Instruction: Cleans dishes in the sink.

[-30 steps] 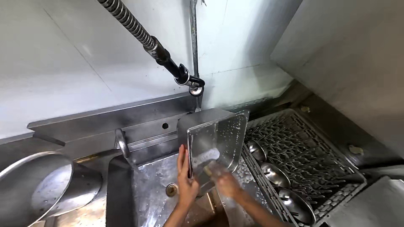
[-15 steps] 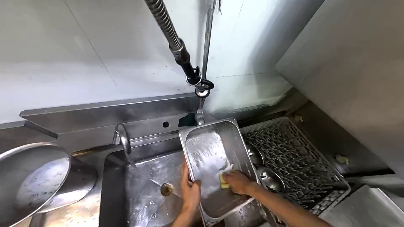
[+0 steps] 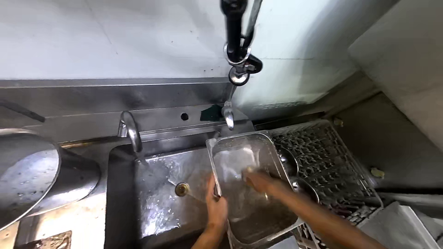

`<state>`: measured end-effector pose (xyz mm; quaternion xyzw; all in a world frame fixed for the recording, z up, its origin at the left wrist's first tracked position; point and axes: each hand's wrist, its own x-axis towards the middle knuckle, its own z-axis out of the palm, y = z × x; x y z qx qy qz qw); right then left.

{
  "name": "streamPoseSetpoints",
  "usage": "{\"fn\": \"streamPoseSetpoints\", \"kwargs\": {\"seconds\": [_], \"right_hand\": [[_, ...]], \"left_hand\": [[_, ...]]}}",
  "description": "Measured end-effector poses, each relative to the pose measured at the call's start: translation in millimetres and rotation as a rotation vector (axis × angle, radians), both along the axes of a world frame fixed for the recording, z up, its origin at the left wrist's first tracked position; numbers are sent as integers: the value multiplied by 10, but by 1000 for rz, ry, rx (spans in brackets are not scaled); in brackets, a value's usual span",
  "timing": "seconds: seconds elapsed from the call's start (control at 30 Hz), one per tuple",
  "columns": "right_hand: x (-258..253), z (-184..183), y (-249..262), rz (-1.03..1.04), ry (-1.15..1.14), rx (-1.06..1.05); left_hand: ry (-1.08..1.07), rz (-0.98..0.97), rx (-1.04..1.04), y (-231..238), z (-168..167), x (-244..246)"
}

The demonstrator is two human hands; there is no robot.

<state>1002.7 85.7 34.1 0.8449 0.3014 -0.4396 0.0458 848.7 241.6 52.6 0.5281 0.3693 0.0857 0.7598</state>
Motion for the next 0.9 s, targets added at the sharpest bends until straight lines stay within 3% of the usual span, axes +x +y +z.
{"fn": "streamPoseSetpoints", "kwargs": {"seconds": [0.13,0.27,0.33,0.4,0.5,0.63,0.77,0.9], "right_hand": [[-819,16,269,-20,203,160],[-30,-217,812,-166,-27,258],[393,-183,681,-154,-102,162],[452,-93,319,-66,-92,10],[-236,217,60,60,46,-118],[-796,69,360,72,136,167],[-193,-171,952,-19,-19,185],[276,-150,873,31,-152,119]], "left_hand": [[-2,4,-25,-50,2,-43],[-1,4,2,-77,10,-32],[4,-10,15,-47,21,5],[-8,-20,18,22,15,8],[-39,-1,-16,27,4,-5],[21,-19,-45,13,53,-28],[33,-37,-6,-58,83,-35],[26,-24,-5,-87,110,10]]}}
